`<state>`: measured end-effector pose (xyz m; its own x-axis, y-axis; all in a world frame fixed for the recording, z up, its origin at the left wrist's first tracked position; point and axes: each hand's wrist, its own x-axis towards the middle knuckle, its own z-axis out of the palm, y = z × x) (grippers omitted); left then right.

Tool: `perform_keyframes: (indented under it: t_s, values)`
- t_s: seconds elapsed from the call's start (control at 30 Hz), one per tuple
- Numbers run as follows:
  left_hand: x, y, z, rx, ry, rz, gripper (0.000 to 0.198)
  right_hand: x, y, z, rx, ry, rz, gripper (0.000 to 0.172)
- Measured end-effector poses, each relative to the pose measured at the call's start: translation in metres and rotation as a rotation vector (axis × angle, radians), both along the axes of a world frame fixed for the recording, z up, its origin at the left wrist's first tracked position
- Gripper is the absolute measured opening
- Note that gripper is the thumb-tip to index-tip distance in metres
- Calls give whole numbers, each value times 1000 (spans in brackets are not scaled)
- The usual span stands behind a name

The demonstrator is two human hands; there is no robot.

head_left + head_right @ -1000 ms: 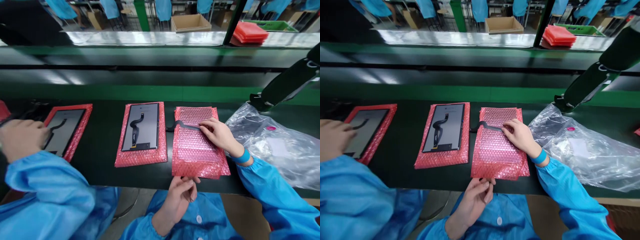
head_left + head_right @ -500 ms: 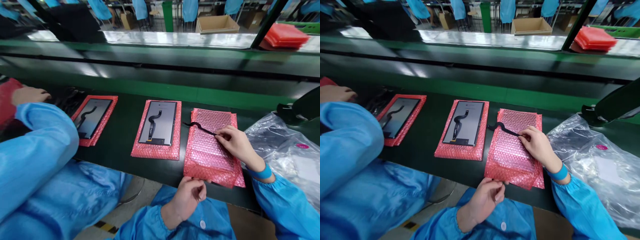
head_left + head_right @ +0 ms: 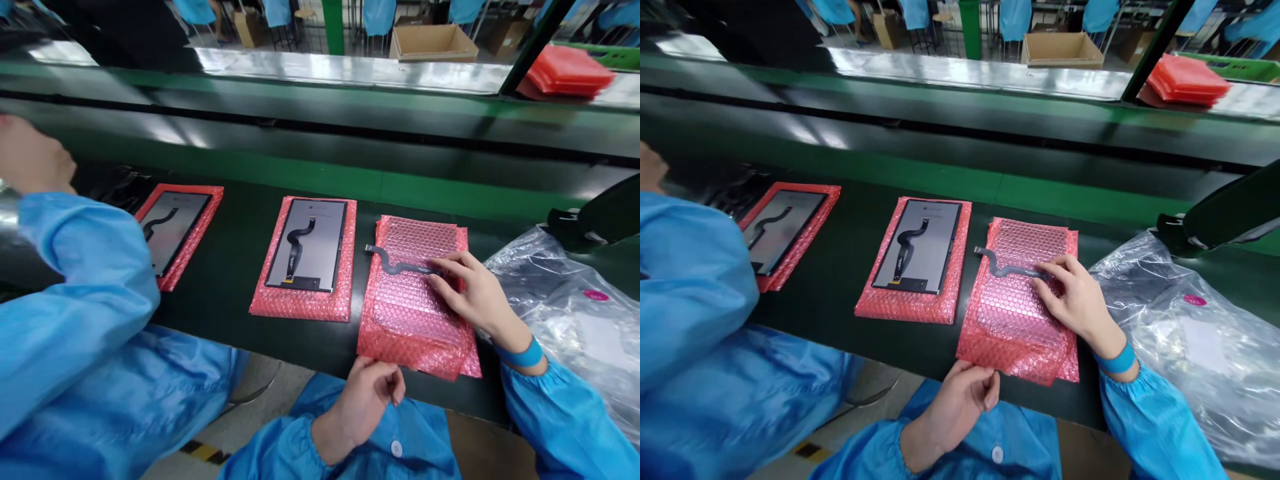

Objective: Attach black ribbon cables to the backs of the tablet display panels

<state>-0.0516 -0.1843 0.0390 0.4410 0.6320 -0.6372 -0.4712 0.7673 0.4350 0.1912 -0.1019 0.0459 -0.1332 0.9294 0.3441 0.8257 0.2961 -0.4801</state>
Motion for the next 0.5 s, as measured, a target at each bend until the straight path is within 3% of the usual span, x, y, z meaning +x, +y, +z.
perform_keyframes:
  t_s: [0.13, 0.27, 0.37, 0.5]
  values:
    - [1, 1, 5, 39, -43, -26, 26, -5, 7, 6, 26, -33, 21, 34]
    - [12, 5, 9, 97, -86, -16, 16, 0, 10, 11, 21, 132, 39, 23]
    - [22, 15, 6, 189, -77, -22, 19, 12, 10, 3, -47, 213, 52, 20]
    - [26, 25, -4, 324, 87, -15, 17, 26, 9, -19, -110, 230, 66, 20]
